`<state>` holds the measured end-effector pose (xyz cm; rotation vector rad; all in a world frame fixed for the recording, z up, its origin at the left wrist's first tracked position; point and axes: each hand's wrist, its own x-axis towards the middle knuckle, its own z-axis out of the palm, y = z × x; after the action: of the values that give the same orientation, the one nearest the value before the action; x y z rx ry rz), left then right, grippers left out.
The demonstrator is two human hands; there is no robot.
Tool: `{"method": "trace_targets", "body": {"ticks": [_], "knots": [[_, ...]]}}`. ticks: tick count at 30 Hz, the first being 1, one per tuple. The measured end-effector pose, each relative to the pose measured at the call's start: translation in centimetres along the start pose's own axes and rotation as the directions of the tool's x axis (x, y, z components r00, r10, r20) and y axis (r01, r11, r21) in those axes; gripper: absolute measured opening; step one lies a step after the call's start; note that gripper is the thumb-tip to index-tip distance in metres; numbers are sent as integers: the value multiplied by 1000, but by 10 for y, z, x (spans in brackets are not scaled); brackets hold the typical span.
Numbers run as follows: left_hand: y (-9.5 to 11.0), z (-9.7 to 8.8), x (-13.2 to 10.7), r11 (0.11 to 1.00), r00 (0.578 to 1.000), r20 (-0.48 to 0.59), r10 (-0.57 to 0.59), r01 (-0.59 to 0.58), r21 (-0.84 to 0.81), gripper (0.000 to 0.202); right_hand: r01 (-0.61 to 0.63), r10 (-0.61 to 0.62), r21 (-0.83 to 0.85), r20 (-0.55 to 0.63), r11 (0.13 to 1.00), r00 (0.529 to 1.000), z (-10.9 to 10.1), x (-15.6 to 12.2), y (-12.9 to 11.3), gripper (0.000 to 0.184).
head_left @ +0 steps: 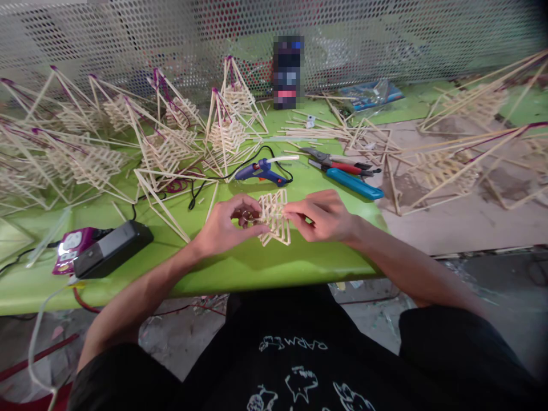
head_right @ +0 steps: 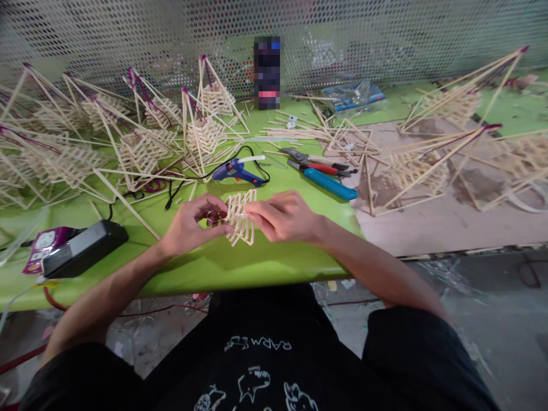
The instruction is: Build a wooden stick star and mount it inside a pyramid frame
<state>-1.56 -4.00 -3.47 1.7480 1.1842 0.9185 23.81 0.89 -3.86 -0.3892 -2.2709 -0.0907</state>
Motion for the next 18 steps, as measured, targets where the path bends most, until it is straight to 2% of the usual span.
{"method": "trace_targets", "body": {"ticks": [2,6,14,18], "knots": [[0,1,0,1000,1000,9,5,-5,1,37,45,-45,-7,10,999,999,-5,2,7,18],[1,1,0,1000,1000,3,12,-12,13,36,38,-36,-27,44,999,998,-10,5,15,12],[4,1,-1,1000,999,-36,-15,15,-6,38,158,-157,1,98,987,983,-7,3,8,12],[6,0,0,1000,999,-39,-20,20,-10,38,172,-171,0,103,985,980,-9,4,7,13]]}}
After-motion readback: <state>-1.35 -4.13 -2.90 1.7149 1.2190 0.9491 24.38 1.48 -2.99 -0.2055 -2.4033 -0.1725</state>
